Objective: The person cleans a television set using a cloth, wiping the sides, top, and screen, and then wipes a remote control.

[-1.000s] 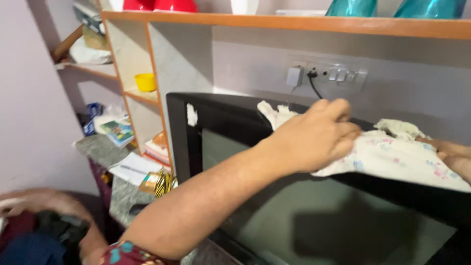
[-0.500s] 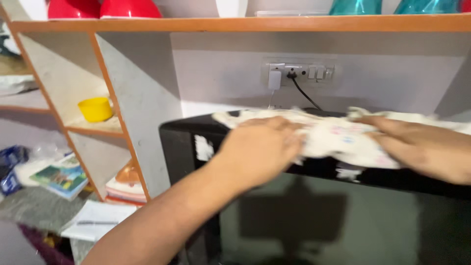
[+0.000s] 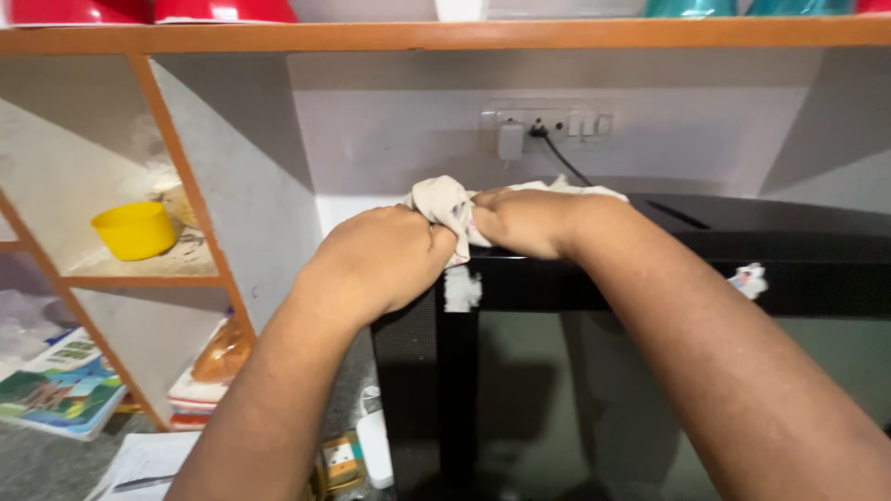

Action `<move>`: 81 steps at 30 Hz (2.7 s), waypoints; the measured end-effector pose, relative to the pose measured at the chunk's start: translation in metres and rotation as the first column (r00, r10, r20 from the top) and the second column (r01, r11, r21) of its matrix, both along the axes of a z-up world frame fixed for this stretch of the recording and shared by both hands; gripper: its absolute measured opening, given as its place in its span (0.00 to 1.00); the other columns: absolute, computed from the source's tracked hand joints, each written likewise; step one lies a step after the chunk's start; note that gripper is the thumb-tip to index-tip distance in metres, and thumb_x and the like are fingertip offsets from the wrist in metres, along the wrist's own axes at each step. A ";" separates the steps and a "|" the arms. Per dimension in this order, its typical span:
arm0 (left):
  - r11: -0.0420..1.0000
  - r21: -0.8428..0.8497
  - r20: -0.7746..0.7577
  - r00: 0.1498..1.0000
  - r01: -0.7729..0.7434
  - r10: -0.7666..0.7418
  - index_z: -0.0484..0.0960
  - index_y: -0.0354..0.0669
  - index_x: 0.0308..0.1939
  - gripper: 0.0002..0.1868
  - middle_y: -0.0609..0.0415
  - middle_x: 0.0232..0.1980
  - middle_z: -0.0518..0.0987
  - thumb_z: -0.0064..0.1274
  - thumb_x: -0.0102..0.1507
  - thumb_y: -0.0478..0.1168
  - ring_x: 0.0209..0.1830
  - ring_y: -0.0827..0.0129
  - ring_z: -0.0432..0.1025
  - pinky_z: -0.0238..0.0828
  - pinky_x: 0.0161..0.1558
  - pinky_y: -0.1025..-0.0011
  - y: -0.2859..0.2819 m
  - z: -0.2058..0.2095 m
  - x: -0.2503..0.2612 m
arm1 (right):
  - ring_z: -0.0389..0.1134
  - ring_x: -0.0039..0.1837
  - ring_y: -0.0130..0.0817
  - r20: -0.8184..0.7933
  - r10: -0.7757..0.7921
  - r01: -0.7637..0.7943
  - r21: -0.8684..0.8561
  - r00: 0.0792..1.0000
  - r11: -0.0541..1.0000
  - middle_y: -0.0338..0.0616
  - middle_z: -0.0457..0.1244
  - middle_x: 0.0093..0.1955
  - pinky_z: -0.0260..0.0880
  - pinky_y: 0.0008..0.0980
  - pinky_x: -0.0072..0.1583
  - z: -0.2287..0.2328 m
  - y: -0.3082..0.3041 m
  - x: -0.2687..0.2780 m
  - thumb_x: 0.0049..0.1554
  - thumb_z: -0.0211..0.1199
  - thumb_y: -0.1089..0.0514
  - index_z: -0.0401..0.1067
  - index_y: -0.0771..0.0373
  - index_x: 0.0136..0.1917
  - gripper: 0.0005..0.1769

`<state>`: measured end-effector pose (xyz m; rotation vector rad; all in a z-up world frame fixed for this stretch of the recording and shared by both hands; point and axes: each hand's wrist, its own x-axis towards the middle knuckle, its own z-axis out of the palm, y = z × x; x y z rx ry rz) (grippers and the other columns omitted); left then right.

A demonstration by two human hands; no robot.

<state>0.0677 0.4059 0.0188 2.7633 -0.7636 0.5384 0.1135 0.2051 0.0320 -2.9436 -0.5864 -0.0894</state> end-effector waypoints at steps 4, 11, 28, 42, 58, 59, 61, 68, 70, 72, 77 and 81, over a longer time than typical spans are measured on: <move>0.991 0.075 -0.018 0.994 0.112 -0.111 0.84 0.39 0.43 0.24 0.40 0.51 0.81 0.31 0.67 0.47 0.51 0.44 0.75 0.70 0.55 0.52 -0.029 0.002 -0.003 | 0.61 0.74 0.45 -0.010 0.005 -0.005 0.041 1.000 0.999 0.45 0.60 0.75 0.57 0.39 0.74 -0.002 -0.030 -0.022 0.61 0.36 0.39 0.67 0.57 0.70 0.34; 0.896 0.331 0.017 0.947 0.297 -0.321 0.85 0.47 0.49 0.22 0.44 0.57 0.80 0.36 0.66 0.48 0.57 0.47 0.75 0.71 0.56 0.48 -0.146 0.001 -0.015 | 0.54 0.79 0.40 0.040 0.009 -0.013 0.100 0.999 0.995 0.39 0.57 0.78 0.48 0.39 0.76 -0.005 -0.172 -0.067 0.60 0.34 0.36 0.69 0.49 0.72 0.37; 0.932 -0.042 -0.249 0.899 0.361 -0.360 0.73 0.53 0.69 0.34 0.52 0.73 0.69 0.38 0.61 0.57 0.74 0.59 0.63 0.56 0.69 0.56 -0.414 -0.006 -0.002 | 0.75 0.58 0.46 0.084 -0.547 0.493 0.337 0.833 0.802 0.55 0.74 0.58 0.67 0.42 0.65 -0.092 -0.568 0.004 0.68 0.39 0.41 0.72 0.62 0.70 0.32; 0.943 0.264 -0.456 0.887 0.205 -0.065 0.58 0.49 0.76 0.37 0.51 0.81 0.54 0.31 0.67 0.61 0.80 0.58 0.48 0.45 0.74 0.60 -0.200 0.016 0.083 | 0.68 0.63 0.40 -0.300 -0.195 0.257 0.182 0.934 0.949 0.46 0.70 0.65 0.62 0.41 0.68 -0.028 -0.261 0.074 0.64 0.43 0.42 0.71 0.56 0.70 0.29; 0.957 0.292 -0.366 0.925 0.008 0.104 0.72 0.47 0.71 0.40 0.46 0.78 0.62 0.37 0.67 0.70 0.78 0.50 0.56 0.54 0.72 0.56 -0.142 0.034 0.110 | 0.62 0.76 0.50 0.027 -0.545 0.519 -0.345 0.838 0.782 0.55 0.63 0.74 0.61 0.45 0.73 0.009 -0.216 0.128 0.60 0.54 0.44 0.68 0.58 0.74 0.32; 0.957 0.291 -0.371 0.922 0.004 0.109 0.72 0.47 0.71 0.40 0.46 0.78 0.62 0.37 0.67 0.70 0.78 0.50 0.56 0.54 0.72 0.56 -0.143 0.034 0.108 | 0.64 0.75 0.48 -0.004 -0.446 0.406 -0.404 0.895 0.820 0.52 0.65 0.73 0.61 0.44 0.73 0.006 -0.208 0.131 0.60 0.52 0.47 0.70 0.56 0.73 0.30; 0.944 0.330 -0.331 0.938 0.012 0.104 0.76 0.52 0.69 0.35 0.48 0.75 0.67 0.43 0.65 0.67 0.75 0.51 0.61 0.59 0.70 0.56 -0.147 0.037 0.105 | 0.61 0.76 0.43 -0.161 -0.220 0.188 -0.191 0.962 0.963 0.48 0.62 0.74 0.58 0.40 0.74 0.003 -0.189 0.123 0.61 0.48 0.47 0.61 0.49 0.77 0.31; 0.943 0.330 -0.343 0.927 -0.034 0.154 0.77 0.54 0.67 0.35 0.50 0.73 0.72 0.49 0.62 0.67 0.73 0.52 0.66 0.63 0.68 0.57 -0.139 0.045 0.091 | 0.58 0.78 0.39 -0.157 -0.009 -0.009 -0.112 0.988 0.994 0.43 0.58 0.77 0.53 0.37 0.78 0.012 -0.161 0.105 0.62 0.50 0.37 0.59 0.50 0.77 0.34; 0.935 0.353 -0.331 0.933 -0.019 0.144 0.76 0.50 0.68 0.39 0.49 0.75 0.68 0.47 0.62 0.70 0.75 0.51 0.62 0.61 0.69 0.55 -0.138 0.047 0.087 | 0.57 0.78 0.40 -0.083 -0.226 0.196 -0.272 0.971 0.942 0.44 0.57 0.78 0.52 0.39 0.78 0.012 -0.185 0.111 0.62 0.51 0.37 0.59 0.49 0.77 0.34; 0.933 0.360 -0.338 0.929 -0.018 0.149 0.77 0.51 0.67 0.39 0.49 0.75 0.67 0.45 0.62 0.71 0.75 0.50 0.61 0.60 0.69 0.54 -0.137 0.048 0.084 | 0.56 0.79 0.41 -0.026 -0.437 0.406 -0.327 0.899 0.854 0.44 0.57 0.79 0.51 0.41 0.77 0.013 -0.210 0.112 0.61 0.53 0.38 0.59 0.49 0.78 0.35; 0.930 0.367 -0.350 0.928 0.011 0.127 0.78 0.53 0.66 0.39 0.50 0.75 0.69 0.44 0.62 0.71 0.74 0.51 0.63 0.61 0.69 0.54 -0.136 0.050 0.078 | 0.53 0.80 0.43 -0.015 -0.552 0.525 -0.288 0.833 0.801 0.46 0.55 0.81 0.50 0.46 0.76 0.011 -0.231 0.117 0.61 0.57 0.40 0.59 0.48 0.80 0.37; 0.936 0.352 -0.337 0.935 0.019 0.108 0.79 0.52 0.66 0.38 0.50 0.74 0.70 0.45 0.62 0.71 0.74 0.51 0.64 0.61 0.68 0.54 -0.134 0.050 0.074 | 0.51 0.81 0.45 -0.176 -0.212 0.203 -0.067 0.961 0.977 0.47 0.53 0.82 0.49 0.50 0.75 0.005 -0.222 0.118 0.60 0.60 0.41 0.58 0.46 0.82 0.39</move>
